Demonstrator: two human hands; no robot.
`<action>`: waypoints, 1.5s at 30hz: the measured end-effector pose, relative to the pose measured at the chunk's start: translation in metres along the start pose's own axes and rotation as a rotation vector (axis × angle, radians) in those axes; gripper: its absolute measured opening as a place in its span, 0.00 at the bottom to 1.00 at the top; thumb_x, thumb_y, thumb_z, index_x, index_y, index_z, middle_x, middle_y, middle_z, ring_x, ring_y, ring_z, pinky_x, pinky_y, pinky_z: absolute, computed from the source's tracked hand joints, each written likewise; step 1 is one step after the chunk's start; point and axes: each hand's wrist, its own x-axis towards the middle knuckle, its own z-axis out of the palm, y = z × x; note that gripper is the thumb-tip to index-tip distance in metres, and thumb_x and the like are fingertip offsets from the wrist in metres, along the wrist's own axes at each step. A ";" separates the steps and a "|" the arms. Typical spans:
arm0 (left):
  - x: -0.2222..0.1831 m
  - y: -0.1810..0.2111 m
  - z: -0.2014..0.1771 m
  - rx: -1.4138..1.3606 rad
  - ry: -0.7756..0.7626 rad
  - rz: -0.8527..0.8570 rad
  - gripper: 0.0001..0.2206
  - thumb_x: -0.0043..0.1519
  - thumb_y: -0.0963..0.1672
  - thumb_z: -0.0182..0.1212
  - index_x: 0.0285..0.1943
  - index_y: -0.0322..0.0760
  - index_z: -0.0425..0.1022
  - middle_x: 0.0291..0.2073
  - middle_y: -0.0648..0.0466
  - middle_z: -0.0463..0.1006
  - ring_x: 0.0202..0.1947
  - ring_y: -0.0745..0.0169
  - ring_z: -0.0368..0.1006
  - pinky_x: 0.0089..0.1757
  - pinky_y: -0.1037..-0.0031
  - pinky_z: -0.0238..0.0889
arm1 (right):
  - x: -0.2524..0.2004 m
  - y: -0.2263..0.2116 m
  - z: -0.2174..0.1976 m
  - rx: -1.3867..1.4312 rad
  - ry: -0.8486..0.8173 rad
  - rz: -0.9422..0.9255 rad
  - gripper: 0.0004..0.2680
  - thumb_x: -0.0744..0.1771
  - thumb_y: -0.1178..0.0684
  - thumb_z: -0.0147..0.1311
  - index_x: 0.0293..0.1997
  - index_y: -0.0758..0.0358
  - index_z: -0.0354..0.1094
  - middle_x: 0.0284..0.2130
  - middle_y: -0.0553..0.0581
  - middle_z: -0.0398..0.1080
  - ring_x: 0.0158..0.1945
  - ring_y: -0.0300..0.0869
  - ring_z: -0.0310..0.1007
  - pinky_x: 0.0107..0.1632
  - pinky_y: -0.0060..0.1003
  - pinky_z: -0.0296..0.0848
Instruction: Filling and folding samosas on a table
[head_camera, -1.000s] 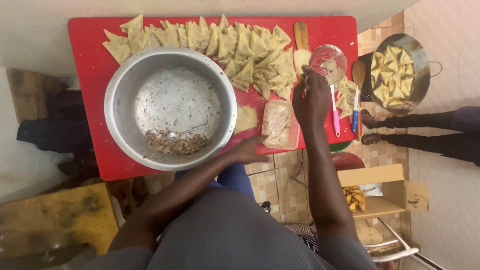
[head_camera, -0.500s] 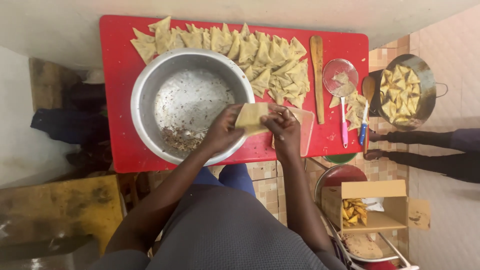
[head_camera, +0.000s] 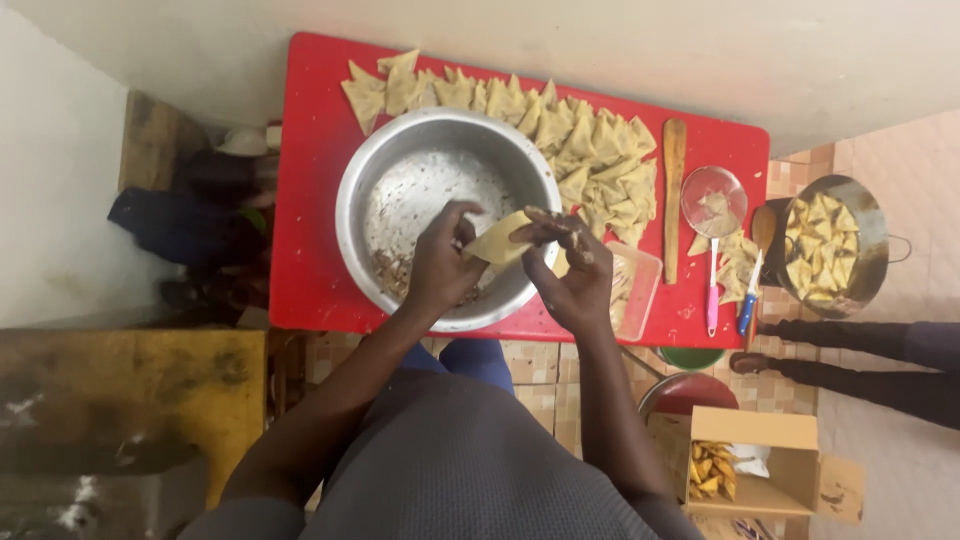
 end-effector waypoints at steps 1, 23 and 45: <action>0.003 0.023 -0.006 0.186 -0.004 0.095 0.30 0.59 0.41 0.81 0.71 0.41 0.72 0.43 0.45 0.77 0.46 0.45 0.78 0.42 0.55 0.74 | 0.004 -0.002 0.004 -0.024 -0.017 -0.049 0.14 0.66 0.72 0.67 0.58 0.74 0.78 0.38 0.64 0.84 0.41 0.46 0.85 0.49 0.39 0.80; 0.002 0.012 -0.040 -0.327 -0.413 0.128 0.36 0.51 0.44 0.89 0.70 0.40 0.76 0.49 0.50 0.88 0.50 0.58 0.86 0.53 0.67 0.78 | 0.039 -0.050 0.035 0.039 -0.183 0.055 0.15 0.67 0.68 0.69 0.60 0.72 0.79 0.40 0.64 0.83 0.46 0.45 0.81 0.57 0.40 0.77; -0.016 -0.006 -0.169 -0.699 -0.174 0.024 0.43 0.58 0.39 0.85 0.83 0.31 0.64 0.65 0.46 0.83 0.62 0.59 0.80 0.68 0.60 0.73 | -0.014 0.365 0.072 -0.571 -1.063 0.341 0.09 0.70 0.57 0.60 0.50 0.75 0.81 0.45 0.76 0.82 0.50 0.71 0.84 0.58 0.63 0.81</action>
